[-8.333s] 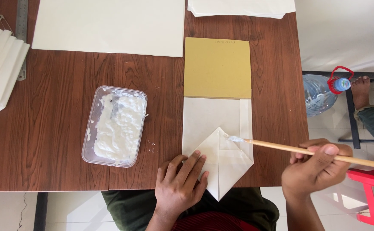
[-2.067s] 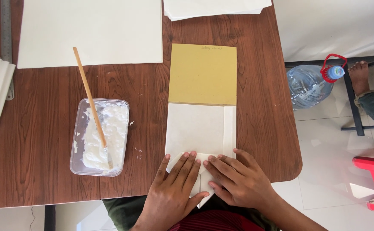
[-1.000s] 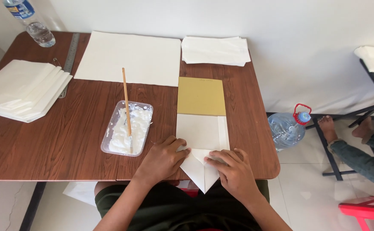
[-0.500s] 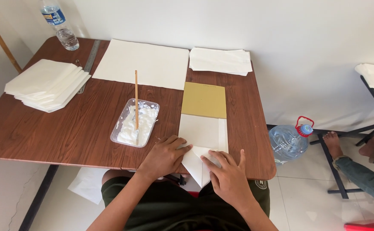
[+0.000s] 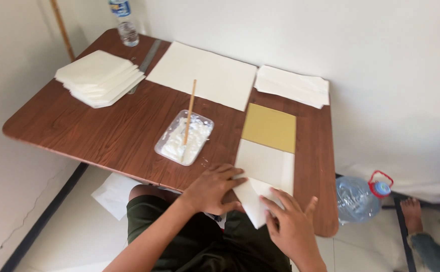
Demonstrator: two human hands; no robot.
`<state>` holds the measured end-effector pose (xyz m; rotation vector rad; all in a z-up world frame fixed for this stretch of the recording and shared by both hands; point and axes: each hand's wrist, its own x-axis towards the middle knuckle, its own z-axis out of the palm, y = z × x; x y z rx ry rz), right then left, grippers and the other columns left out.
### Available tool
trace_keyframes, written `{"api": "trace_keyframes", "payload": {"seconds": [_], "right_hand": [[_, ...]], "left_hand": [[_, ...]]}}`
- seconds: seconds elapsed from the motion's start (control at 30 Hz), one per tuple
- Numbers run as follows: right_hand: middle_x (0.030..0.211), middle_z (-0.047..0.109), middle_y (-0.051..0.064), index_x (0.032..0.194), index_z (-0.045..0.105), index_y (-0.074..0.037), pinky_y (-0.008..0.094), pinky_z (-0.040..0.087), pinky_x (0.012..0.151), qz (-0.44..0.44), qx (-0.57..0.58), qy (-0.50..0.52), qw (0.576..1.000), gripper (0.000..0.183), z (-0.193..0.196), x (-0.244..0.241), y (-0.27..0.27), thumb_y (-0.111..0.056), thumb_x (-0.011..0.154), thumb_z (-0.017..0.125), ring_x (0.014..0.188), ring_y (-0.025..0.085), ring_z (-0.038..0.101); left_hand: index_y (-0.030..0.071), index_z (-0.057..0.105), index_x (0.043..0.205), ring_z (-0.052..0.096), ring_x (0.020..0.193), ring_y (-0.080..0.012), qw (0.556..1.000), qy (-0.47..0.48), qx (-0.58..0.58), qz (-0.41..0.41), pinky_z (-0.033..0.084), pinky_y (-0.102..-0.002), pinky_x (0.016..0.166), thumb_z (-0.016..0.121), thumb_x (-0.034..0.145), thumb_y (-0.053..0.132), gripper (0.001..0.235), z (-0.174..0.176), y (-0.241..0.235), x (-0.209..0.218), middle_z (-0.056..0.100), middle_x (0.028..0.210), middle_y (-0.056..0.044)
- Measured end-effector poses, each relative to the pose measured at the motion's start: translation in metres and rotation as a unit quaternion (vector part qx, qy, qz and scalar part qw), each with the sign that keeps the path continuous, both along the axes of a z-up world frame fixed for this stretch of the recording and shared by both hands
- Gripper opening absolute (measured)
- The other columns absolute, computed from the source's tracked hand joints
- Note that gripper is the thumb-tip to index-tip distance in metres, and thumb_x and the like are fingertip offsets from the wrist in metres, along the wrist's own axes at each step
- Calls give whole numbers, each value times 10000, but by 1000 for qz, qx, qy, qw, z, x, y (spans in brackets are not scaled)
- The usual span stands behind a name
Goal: Assembling a paper bag by folding white paper around a yellow cardboard template and applying glue with a wooden stick.
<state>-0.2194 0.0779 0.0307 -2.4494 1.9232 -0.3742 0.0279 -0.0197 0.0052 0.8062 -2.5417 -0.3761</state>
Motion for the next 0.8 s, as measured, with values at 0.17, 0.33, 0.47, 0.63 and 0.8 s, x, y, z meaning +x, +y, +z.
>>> {"api": "trace_keyframes", "payload": {"seconds": [0.17, 0.33, 0.47, 0.63, 0.8], "right_hand": [[1398, 609, -210, 1188, 756, -464, 810, 180, 1154, -72, 67, 35, 995, 350, -2, -20, -23, -393, 865, 640, 1186, 55, 657], [940, 784, -162, 879, 759, -243, 306, 547, 673, -49, 8, -77, 996, 164, 54, 24, -72, -333, 922, 629, 865, 72, 757], [696, 653, -80, 830, 772, -198, 250, 501, 696, 43, 78, -164, 982, 304, 71, 73, -161, -421, 952, 605, 704, 84, 646], [770, 500, 15, 1232, 674, -105, 276, 397, 486, -83, 361, -285, 884, 433, 84, 166, -256, -447, 1033, 500, 542, 119, 402], [573, 284, -61, 1243, 697, -95, 240, 206, 413, -80, 452, -322, 828, 444, 65, 210, -316, -434, 1003, 540, 461, 72, 226]], "left_hand": [[146, 595, 1437, 467, 1365, -344, 1000, 17, -16, 16, 305, -602, 1132, 481, 959, 559, 642, -13, 2, -9, 557, 1513, -94], [150, 644, 1391, 508, 1254, -321, 995, 43, -64, 62, 375, -544, 1031, 441, 995, 538, 591, -24, 1, -13, 608, 1470, -70], [121, 644, 1385, 505, 1269, -326, 993, 54, -58, 82, 358, -512, 1061, 463, 998, 509, 577, -27, 1, -15, 600, 1478, -94], [132, 616, 1419, 498, 1310, -315, 992, 70, -48, 89, 368, -510, 1071, 492, 981, 493, 581, -38, -1, -17, 565, 1530, -84], [165, 612, 1441, 494, 1324, -270, 992, 60, -34, 103, 336, -466, 1140, 469, 978, 507, 594, -47, 1, -18, 551, 1558, -51]]}}
